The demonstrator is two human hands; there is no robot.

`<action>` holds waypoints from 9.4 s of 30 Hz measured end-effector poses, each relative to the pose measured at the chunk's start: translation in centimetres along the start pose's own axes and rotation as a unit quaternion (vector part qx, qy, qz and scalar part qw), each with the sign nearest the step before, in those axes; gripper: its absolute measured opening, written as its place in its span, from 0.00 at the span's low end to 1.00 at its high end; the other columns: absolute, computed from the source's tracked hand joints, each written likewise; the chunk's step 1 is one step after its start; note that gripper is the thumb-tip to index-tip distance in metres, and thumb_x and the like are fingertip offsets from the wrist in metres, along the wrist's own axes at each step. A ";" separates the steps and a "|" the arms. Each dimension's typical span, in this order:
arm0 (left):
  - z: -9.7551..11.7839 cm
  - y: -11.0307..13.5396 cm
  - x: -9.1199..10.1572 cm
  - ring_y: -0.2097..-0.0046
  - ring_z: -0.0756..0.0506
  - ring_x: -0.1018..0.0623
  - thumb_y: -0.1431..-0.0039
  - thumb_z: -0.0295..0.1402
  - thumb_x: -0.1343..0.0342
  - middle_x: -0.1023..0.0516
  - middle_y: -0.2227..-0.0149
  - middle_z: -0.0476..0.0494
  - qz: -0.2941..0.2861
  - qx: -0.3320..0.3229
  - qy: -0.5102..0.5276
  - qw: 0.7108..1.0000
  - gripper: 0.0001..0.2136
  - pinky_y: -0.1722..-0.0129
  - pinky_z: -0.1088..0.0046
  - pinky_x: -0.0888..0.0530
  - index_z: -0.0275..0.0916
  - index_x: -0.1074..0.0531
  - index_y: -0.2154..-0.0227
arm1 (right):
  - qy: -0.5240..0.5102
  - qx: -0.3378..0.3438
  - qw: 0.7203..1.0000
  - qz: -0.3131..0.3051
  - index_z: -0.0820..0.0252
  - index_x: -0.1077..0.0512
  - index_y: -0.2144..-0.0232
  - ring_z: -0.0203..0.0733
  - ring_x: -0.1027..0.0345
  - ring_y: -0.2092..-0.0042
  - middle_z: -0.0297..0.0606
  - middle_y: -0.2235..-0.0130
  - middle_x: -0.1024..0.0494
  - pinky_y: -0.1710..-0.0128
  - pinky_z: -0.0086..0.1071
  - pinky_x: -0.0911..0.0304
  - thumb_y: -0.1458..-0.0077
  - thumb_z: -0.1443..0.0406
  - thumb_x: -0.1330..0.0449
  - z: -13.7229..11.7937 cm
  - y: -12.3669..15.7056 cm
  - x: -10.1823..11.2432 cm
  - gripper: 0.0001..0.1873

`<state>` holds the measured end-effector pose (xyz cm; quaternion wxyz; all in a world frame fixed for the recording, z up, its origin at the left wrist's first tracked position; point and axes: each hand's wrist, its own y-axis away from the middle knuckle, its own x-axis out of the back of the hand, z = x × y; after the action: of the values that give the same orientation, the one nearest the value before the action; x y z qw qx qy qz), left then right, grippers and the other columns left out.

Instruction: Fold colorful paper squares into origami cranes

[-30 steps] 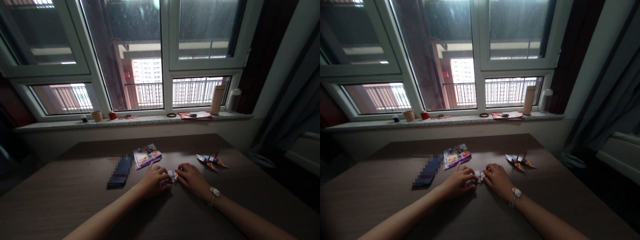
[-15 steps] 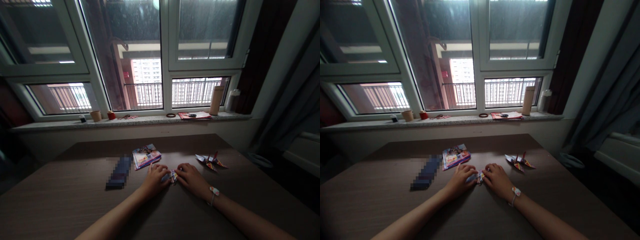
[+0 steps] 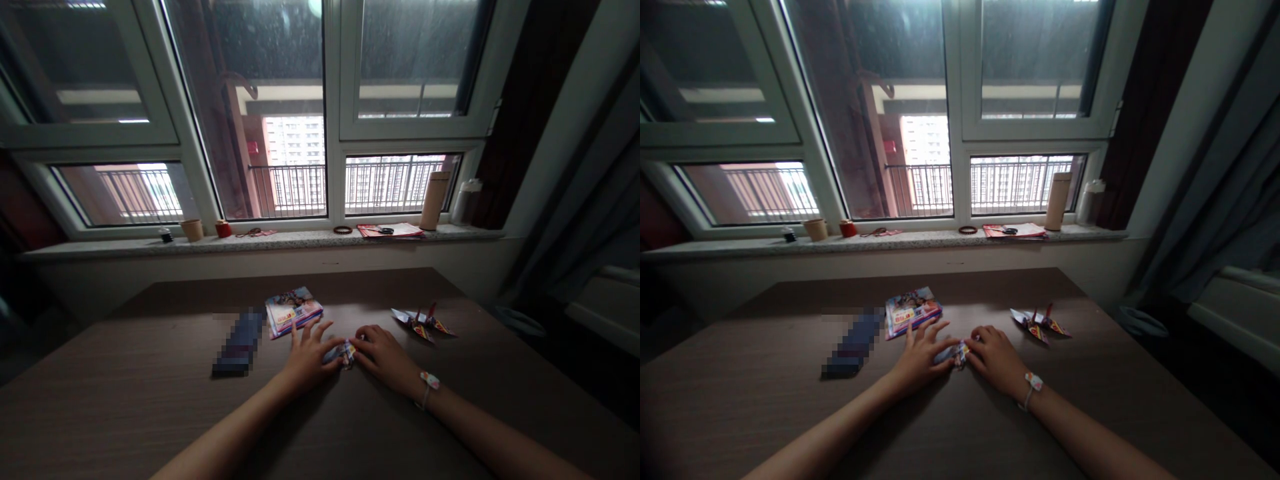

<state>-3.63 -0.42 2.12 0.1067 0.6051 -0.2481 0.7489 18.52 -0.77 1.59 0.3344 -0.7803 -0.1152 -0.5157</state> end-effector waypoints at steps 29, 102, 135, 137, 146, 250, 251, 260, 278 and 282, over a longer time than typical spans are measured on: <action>-0.2 0.0 0.2 0.37 0.31 0.43 0.45 0.46 0.41 0.40 0.36 0.50 0.012 -0.005 -0.009 1.000 0.19 0.44 0.28 0.63 0.65 0.30 0.49 | -0.069 0.078 0.994 0.025 0.49 0.24 0.59 0.41 0.34 0.52 0.36 0.58 0.26 0.40 0.49 0.51 0.42 0.68 0.43 0.5 0.6 0.2 0.11; -0.9 0.1 -0.8 0.34 0.31 0.46 0.43 0.55 0.48 0.39 0.36 0.48 0.003 0.027 -0.002 1.000 0.20 0.44 0.29 0.67 0.69 0.33 0.48 | -0.067 0.114 0.990 -0.052 0.43 0.25 0.55 0.42 0.37 0.44 0.36 0.53 0.26 0.36 0.57 0.63 0.39 0.64 0.44 0.6 1.2 1.1 0.13; -0.8 0.2 -0.8 0.35 0.33 0.44 0.42 0.53 0.47 0.38 0.36 0.48 0.007 0.032 0.001 0.999 0.19 0.43 0.30 0.62 0.69 0.34 0.47 | -0.107 0.093 0.988 -0.067 0.45 0.26 0.54 0.42 0.40 0.42 0.37 0.50 0.29 0.36 0.55 0.62 0.43 0.69 0.43 0.7 1.2 1.2 0.18; -0.8 0.2 -0.8 0.36 0.33 0.43 0.42 0.52 0.46 0.38 0.37 0.45 0.011 0.042 0.001 0.999 0.21 0.43 0.30 0.61 0.65 0.34 0.46 | -0.111 0.094 0.987 -0.069 0.45 0.26 0.53 0.42 0.39 0.43 0.37 0.50 0.29 0.36 0.55 0.61 0.43 0.69 0.43 0.6 1.2 1.3 0.18; -0.9 0.2 -0.8 0.37 0.34 0.41 0.41 0.46 0.43 0.36 0.39 0.45 0.029 0.033 0.009 0.999 0.16 0.42 0.31 0.60 0.60 0.28 0.50 | -0.123 0.089 0.988 -0.043 0.51 0.29 0.51 0.43 0.35 0.47 0.39 0.51 0.27 0.36 0.54 0.58 0.42 0.69 0.45 0.8 1.0 0.9 0.17; -0.5 0.1 -0.2 0.35 0.34 0.43 0.37 0.48 0.49 0.40 0.36 0.42 -0.034 0.049 0.006 0.998 0.18 0.41 0.32 0.59 0.62 0.33 0.45 | -0.079 -0.045 0.996 -0.021 0.41 0.23 0.57 0.44 0.38 0.52 0.38 0.56 0.32 0.49 0.42 0.41 0.39 0.55 0.44 0.3 0.8 0.8 0.12; -0.4 0.1 -0.1 0.35 0.34 0.43 0.37 0.47 0.49 0.40 0.36 0.42 -0.036 0.049 0.005 0.998 0.18 0.42 0.32 0.59 0.62 0.34 0.45 | -0.078 -0.050 0.996 -0.020 0.41 0.23 0.57 0.44 0.39 0.52 0.37 0.56 0.32 0.49 0.42 0.42 0.39 0.55 0.45 0.3 0.8 0.8 0.12; -0.8 0.1 -0.5 0.34 0.34 0.44 0.38 0.49 0.50 0.41 0.35 0.42 -0.041 0.052 0.007 0.998 0.18 0.42 0.32 0.60 0.64 0.34 0.45 | -0.062 -0.099 0.993 -0.001 0.41 0.23 0.56 0.46 0.40 0.48 0.38 0.53 0.32 0.46 0.43 0.44 0.38 0.56 0.45 1.3 0.6 0.4 0.12; -0.8 0.1 -0.6 0.36 0.34 0.42 0.38 0.50 0.49 0.39 0.36 0.45 -0.026 0.049 0.010 0.998 0.18 0.41 0.32 0.60 0.63 0.33 0.45 | -0.053 0.023 0.998 0.020 0.45 0.25 0.53 0.49 0.43 0.43 0.42 0.45 0.36 0.43 0.48 0.43 0.39 0.62 0.44 1.1 1.0 0.3 0.13; -0.8 0.2 -0.6 0.36 0.34 0.42 0.38 0.49 0.50 0.39 0.36 0.44 -0.025 0.047 0.012 0.999 0.18 0.41 0.32 0.60 0.63 0.33 0.45 | -0.037 0.054 0.998 0.023 0.46 0.25 0.53 0.50 0.44 0.42 0.42 0.45 0.36 0.43 0.50 0.43 0.39 0.62 0.43 1.1 1.0 0.2 0.14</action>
<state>-4.26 -0.13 1.41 0.0998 0.6065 -0.1961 0.7640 19.92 -0.87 1.13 0.3836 -0.7822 -0.1377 -0.4713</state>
